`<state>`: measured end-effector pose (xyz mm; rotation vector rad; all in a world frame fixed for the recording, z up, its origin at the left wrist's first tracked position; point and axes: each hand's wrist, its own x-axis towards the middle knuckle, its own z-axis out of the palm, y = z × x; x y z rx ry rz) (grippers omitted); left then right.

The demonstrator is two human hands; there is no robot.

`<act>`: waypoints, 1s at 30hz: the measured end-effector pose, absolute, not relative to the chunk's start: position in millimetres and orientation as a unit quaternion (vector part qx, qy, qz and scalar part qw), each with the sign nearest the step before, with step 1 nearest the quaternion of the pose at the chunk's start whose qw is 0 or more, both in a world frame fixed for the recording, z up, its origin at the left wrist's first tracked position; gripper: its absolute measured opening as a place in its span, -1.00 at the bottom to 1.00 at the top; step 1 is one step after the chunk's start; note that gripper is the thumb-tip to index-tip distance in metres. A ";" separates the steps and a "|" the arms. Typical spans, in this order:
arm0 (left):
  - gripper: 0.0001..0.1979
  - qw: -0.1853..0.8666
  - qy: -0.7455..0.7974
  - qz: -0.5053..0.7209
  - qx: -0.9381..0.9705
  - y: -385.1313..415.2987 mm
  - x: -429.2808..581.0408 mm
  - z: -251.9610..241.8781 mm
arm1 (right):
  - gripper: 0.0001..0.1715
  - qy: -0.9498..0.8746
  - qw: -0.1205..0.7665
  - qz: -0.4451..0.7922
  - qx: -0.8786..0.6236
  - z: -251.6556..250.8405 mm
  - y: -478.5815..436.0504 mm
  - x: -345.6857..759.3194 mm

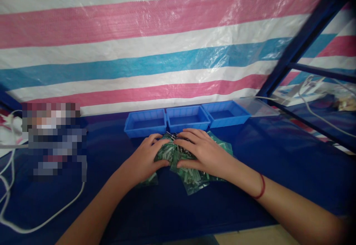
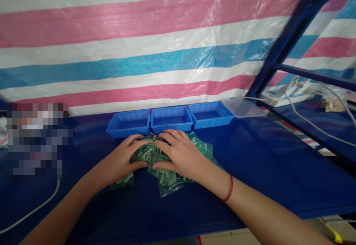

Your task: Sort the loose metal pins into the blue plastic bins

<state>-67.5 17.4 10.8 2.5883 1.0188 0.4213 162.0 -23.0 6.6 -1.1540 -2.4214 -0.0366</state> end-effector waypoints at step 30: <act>-0.61 0.205 0.438 0.323 0.814 24.5 -64.9 27.5 | -0.45 -0.805 0.356 0.048 -0.471 -0.3 -23.4 152.8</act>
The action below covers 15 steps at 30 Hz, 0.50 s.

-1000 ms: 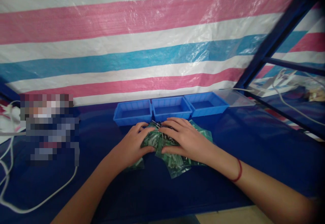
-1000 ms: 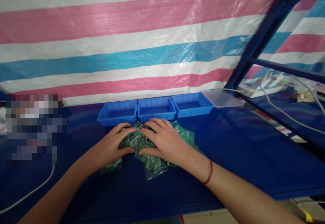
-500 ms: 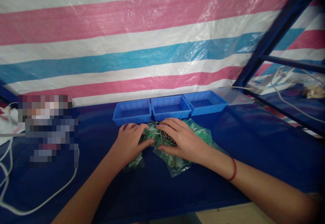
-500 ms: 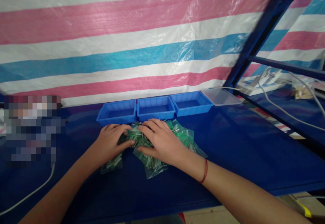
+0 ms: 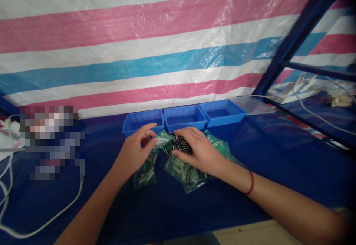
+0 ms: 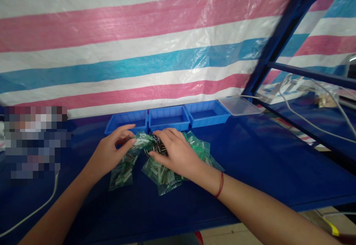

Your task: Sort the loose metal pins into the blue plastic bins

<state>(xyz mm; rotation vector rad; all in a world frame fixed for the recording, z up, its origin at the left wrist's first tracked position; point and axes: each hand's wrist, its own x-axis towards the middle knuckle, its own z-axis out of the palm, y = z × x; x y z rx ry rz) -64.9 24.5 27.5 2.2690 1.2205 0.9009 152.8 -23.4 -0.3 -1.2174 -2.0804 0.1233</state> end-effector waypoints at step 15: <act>-0.68 0.351 0.440 0.268 0.782 21.5 -56.3 27.9 | -0.73 -0.661 0.487 0.335 -0.462 1.6 -17.1 153.3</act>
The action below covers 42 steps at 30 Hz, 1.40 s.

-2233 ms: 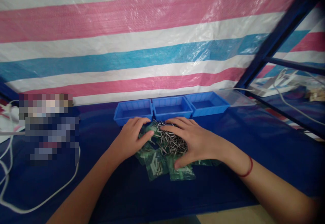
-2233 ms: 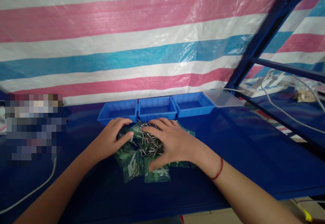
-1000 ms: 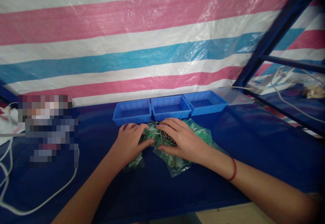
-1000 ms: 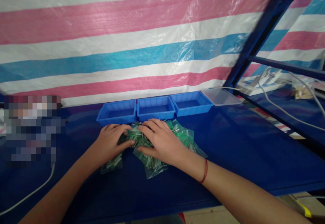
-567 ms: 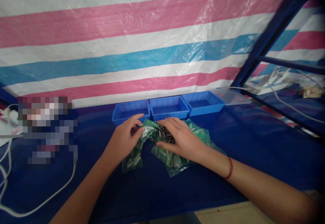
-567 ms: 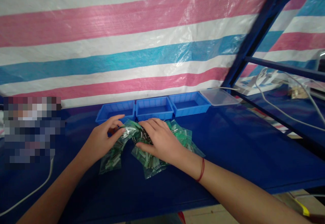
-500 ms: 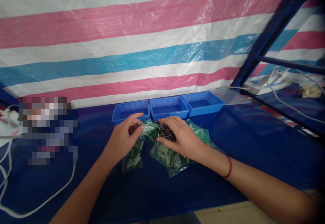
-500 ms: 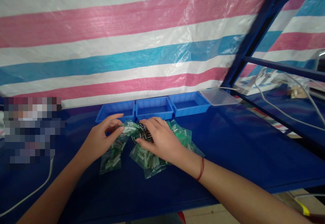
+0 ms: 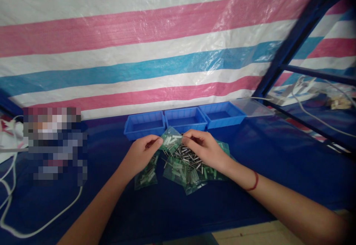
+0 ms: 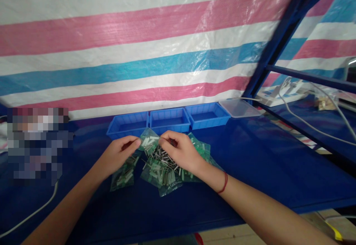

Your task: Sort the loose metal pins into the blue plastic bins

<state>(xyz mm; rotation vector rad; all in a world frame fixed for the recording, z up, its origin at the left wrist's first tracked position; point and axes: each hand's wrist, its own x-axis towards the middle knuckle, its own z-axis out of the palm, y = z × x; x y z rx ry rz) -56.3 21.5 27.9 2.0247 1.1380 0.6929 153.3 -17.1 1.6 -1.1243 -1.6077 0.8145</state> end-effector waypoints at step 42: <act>-0.59 0.072 0.581 0.418 0.695 57.2 -95.0 29.9 | -0.78 -0.767 0.489 0.136 -0.394 11.2 -26.9 154.0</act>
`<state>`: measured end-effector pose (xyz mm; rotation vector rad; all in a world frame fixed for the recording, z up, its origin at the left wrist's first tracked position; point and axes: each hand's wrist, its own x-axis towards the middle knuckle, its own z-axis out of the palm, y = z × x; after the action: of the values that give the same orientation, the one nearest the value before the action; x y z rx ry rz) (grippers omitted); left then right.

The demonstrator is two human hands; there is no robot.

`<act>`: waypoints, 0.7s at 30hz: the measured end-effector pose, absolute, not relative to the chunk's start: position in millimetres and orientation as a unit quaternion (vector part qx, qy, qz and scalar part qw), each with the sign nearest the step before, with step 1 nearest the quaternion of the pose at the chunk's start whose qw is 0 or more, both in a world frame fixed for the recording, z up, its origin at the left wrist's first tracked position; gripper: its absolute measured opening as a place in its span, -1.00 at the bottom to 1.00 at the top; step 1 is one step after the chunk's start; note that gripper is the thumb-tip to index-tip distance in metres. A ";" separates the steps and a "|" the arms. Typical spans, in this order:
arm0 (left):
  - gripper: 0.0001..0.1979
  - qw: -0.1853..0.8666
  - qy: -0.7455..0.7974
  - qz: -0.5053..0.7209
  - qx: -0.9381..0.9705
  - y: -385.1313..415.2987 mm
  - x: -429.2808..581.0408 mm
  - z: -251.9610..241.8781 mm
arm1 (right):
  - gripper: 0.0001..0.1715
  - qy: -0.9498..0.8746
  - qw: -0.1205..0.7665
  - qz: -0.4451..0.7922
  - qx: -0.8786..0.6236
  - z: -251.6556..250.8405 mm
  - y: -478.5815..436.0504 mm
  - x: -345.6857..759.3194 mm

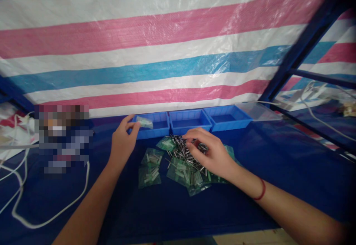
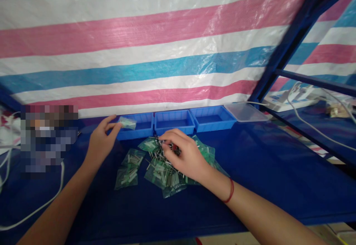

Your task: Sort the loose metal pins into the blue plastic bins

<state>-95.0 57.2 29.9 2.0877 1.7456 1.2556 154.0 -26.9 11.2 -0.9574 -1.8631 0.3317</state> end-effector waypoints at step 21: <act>-0.79 0.001 0.379 0.340 0.861 26.9 -67.2 31.8 | -0.52 -0.904 0.209 0.034 -0.370 8.4 -35.4 146.8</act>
<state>-67.2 26.9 31.8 2.7018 1.1912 1.0672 146.8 -35.4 8.4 -1.0296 -2.5159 0.0950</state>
